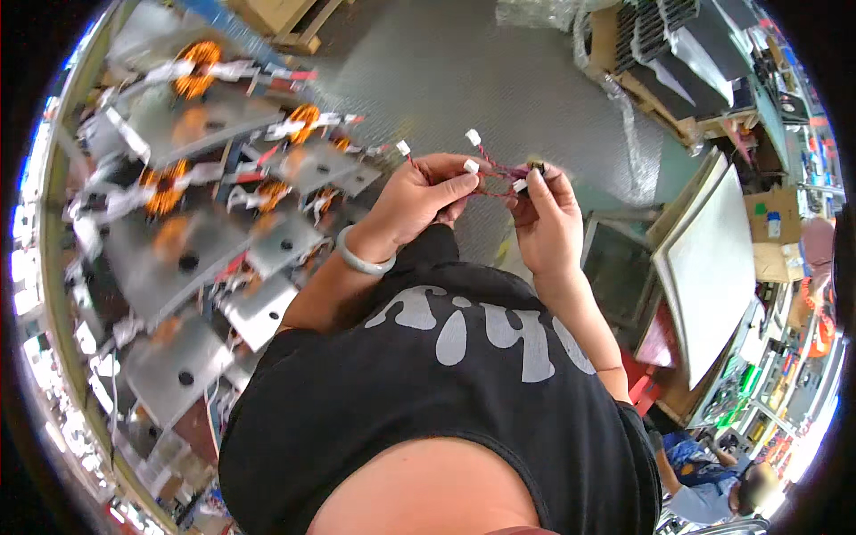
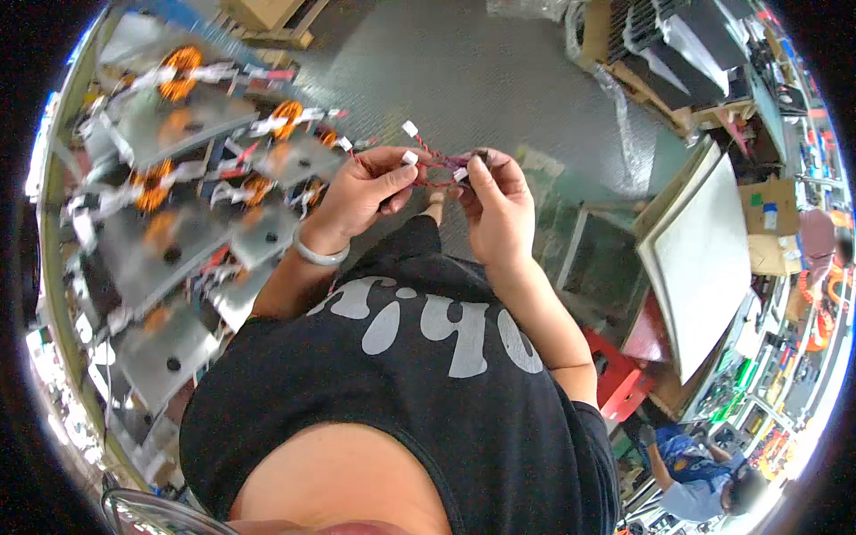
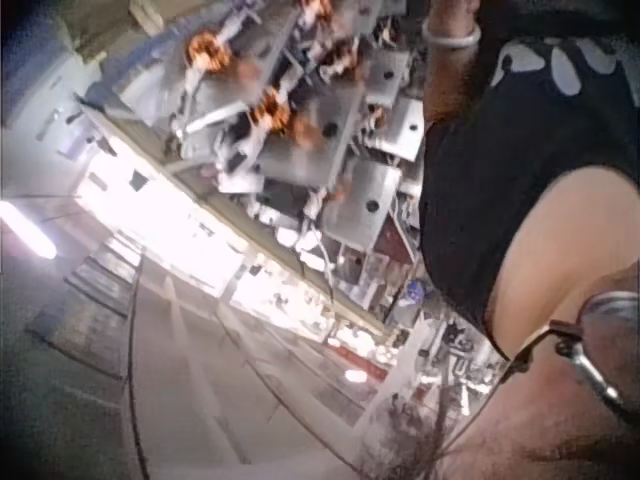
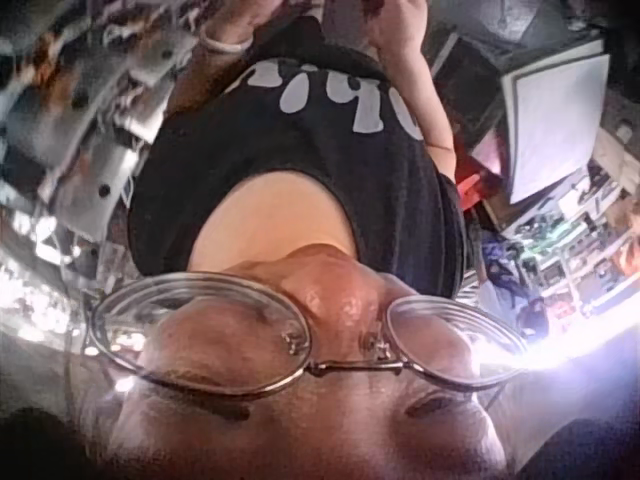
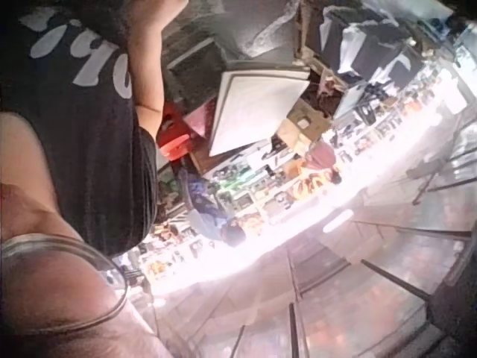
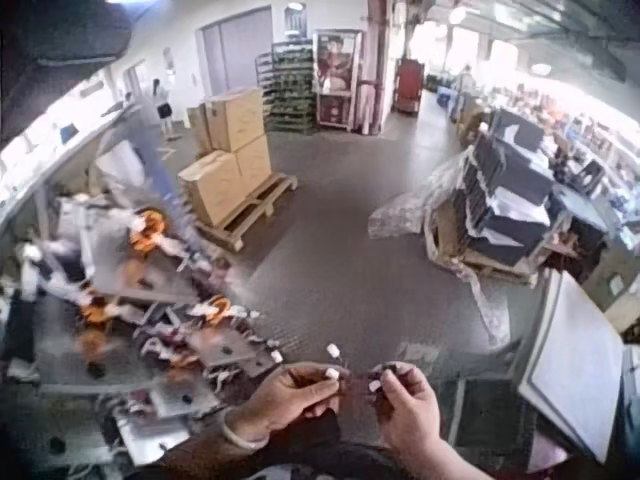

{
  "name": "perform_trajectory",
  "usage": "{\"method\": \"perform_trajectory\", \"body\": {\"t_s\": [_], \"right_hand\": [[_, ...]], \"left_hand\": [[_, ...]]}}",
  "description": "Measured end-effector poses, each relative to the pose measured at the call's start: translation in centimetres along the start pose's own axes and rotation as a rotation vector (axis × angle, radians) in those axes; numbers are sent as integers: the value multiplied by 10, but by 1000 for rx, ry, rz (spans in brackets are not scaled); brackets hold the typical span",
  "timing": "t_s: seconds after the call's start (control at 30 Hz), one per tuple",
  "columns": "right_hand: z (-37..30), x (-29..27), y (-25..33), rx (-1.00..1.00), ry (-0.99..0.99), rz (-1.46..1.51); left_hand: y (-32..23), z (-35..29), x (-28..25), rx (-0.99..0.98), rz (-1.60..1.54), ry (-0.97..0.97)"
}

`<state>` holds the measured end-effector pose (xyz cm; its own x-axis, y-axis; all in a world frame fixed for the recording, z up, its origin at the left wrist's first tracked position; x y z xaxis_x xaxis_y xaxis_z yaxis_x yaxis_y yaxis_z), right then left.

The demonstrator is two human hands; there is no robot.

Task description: The person assembles an electronics control panel by hand, gathering wiring harnesses and connectors from component boxes and a shipping box, then installing them into the panel.

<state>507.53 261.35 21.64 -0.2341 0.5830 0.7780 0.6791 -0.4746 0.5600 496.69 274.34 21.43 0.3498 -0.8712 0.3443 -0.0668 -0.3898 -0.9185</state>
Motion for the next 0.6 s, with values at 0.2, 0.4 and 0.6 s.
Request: {"method": "perform_trajectory", "body": {"t_s": [0.2,0.4,0.6], "right_hand": [[156,26,59,-164,-36,-87],[288,53,135,-691,-55,-776],[459,76,158,-986,323,-1278]], "left_hand": [[-47,167,-49,-121,-238,74],[-99,318,-80,-261,-526,44],[-117,481,-118,-224,-601,-11]]}}
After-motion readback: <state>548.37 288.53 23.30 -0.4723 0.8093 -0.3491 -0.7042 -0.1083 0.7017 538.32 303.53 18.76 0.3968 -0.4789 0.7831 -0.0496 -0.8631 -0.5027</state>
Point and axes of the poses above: each hand's wrist, its own z-axis towards the middle knuckle, its own x-axis out of the palm, y = z × x, the point moved 3 cm from there along z, towards the middle knuckle, and after that the axes turned 12 degrees about z, right-handed, at the moved point
